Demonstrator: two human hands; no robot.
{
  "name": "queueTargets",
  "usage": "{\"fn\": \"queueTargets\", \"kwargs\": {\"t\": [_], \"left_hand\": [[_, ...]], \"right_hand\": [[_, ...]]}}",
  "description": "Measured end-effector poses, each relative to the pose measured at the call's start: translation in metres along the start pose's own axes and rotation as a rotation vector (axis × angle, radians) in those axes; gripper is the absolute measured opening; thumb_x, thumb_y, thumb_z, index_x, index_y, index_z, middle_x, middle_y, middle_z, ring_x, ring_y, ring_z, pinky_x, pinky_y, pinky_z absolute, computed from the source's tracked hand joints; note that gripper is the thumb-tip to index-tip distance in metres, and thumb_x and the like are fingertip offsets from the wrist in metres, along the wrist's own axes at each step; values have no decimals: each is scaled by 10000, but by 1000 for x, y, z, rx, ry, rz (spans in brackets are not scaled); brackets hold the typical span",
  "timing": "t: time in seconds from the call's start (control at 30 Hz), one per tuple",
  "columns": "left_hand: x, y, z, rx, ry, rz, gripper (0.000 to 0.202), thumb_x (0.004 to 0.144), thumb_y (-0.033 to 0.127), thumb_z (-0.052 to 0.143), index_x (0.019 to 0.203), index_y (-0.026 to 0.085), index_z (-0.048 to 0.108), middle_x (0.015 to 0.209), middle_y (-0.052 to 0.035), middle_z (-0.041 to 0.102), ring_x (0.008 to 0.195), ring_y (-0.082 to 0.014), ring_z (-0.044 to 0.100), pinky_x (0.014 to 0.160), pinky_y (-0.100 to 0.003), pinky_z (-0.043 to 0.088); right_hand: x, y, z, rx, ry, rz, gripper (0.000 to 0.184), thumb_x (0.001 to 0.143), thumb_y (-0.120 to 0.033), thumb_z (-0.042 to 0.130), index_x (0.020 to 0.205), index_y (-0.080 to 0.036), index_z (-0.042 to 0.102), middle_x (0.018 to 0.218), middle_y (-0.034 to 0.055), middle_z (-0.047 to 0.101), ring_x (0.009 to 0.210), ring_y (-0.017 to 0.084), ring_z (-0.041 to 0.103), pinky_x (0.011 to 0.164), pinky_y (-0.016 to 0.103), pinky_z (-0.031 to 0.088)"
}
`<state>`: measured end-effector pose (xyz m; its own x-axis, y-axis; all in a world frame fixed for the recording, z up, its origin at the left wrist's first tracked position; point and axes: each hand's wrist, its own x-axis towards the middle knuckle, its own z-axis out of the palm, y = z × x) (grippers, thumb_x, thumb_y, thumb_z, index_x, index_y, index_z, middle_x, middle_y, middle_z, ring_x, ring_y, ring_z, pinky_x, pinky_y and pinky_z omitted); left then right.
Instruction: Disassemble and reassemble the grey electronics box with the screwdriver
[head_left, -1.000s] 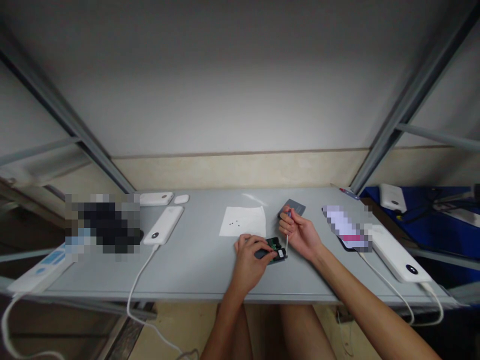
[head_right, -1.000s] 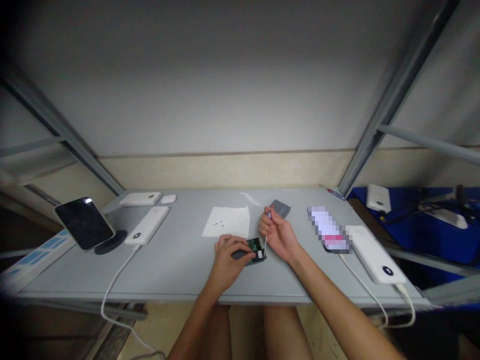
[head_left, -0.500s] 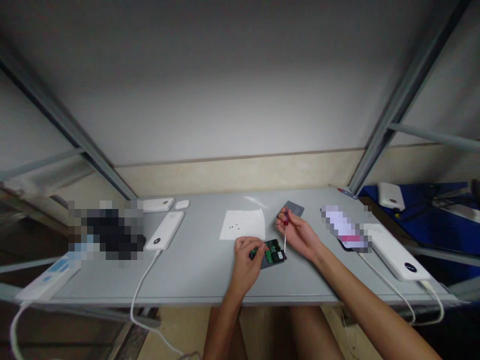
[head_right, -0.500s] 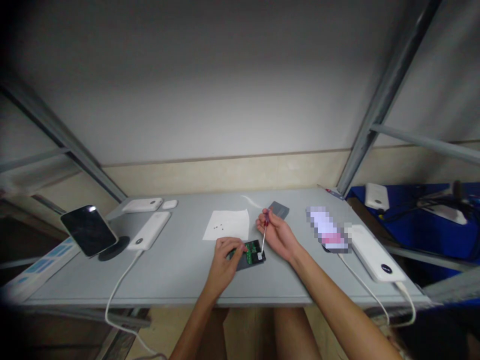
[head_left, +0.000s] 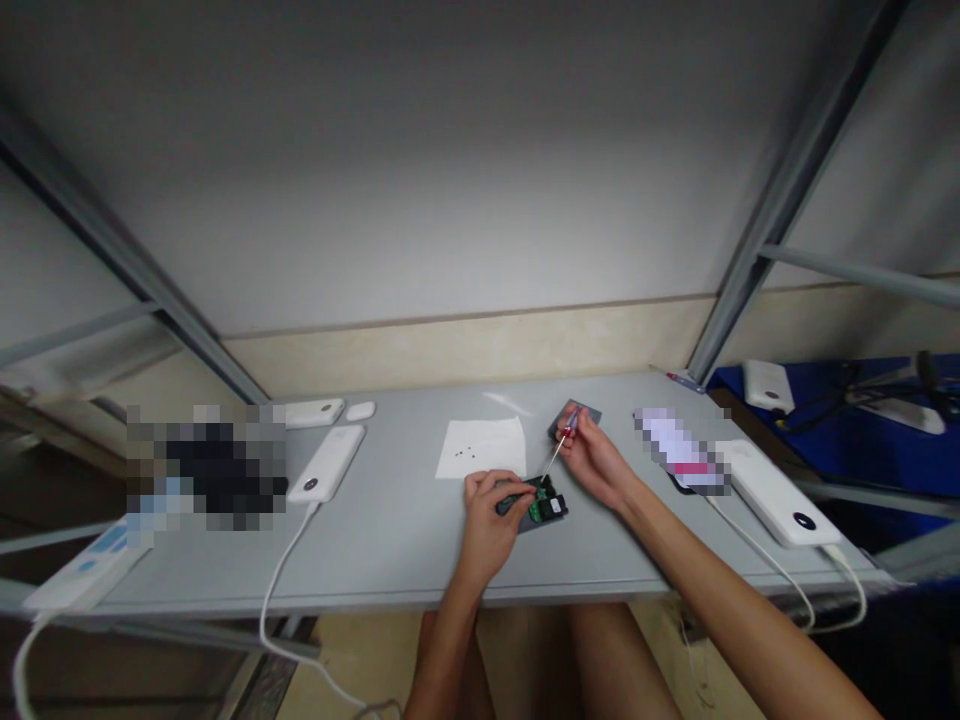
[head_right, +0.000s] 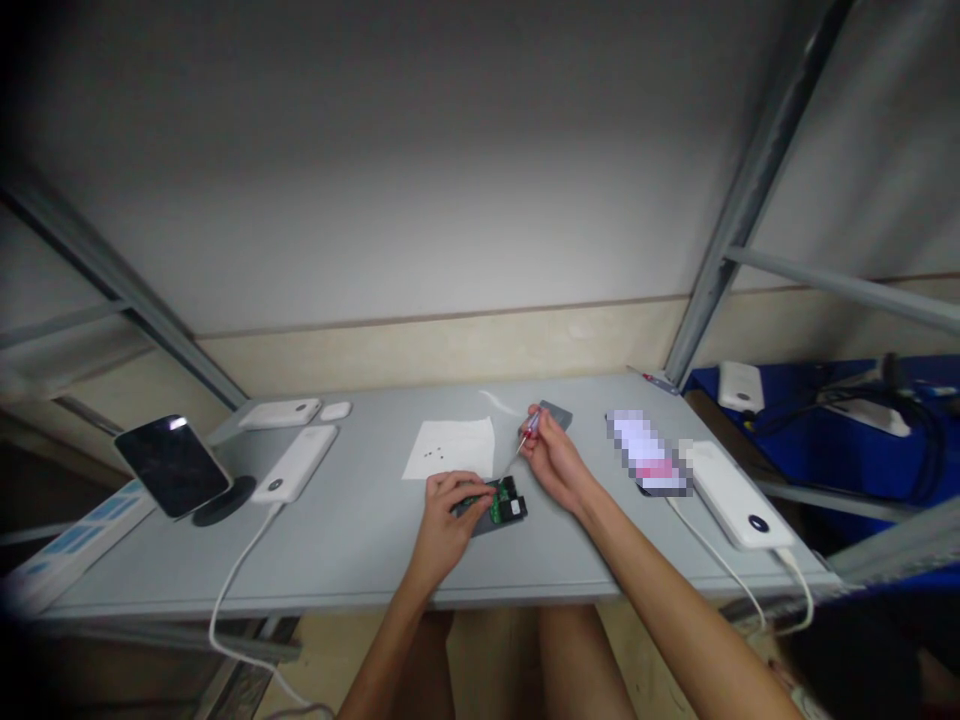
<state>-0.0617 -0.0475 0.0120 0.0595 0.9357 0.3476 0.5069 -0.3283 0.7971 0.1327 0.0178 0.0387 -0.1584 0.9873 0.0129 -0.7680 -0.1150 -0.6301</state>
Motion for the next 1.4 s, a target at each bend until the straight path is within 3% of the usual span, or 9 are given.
{"fn": "queueTargets", "kwargs": {"t": [0.2,0.53,0.73,1.0,1.4], "left_hand": [[0,-5,4,-3,38,4,105,861,226,761,889,308,820,997,-29,759,1053,-266,525,994,-461,443],[-1,-5,4,32,56,11,84,887,257,732,854,280,806,973,-36,768,1043,-265,541,979,-467,453],[-1,-2,2,29,36,-9,93,882,237,736,859,288,811,966,-27,771,1040,-268,540,983,-470,444],[-2,-6,-4,-40,111,-17,102,892,278,732,907,306,828,965,-36,769,1033,-262,567,987,-466,464],[-1,-11,-5,-117,150,-20,139,891,383,735,878,283,831,951,-57,785,1027,-270,577,974,-462,447]], "right_hand": [[-2,5,1,-130,-17,-47,339,821,-483,837,950,-232,648,729,-43,521,592,94,406,547,218,401],[-8,10,3,-497,-59,-211,406,867,-635,710,911,-236,652,699,-32,487,621,135,398,584,269,329],[-10,7,5,-482,-47,-182,413,835,-648,739,904,-249,657,686,-27,494,635,147,403,595,277,355],[-10,4,6,-339,-44,-180,367,857,-585,755,924,-238,656,744,-17,513,622,134,397,580,265,351],[-13,4,7,-429,-86,-187,372,901,-593,699,953,-232,626,715,-25,542,621,136,433,628,274,343]]}}
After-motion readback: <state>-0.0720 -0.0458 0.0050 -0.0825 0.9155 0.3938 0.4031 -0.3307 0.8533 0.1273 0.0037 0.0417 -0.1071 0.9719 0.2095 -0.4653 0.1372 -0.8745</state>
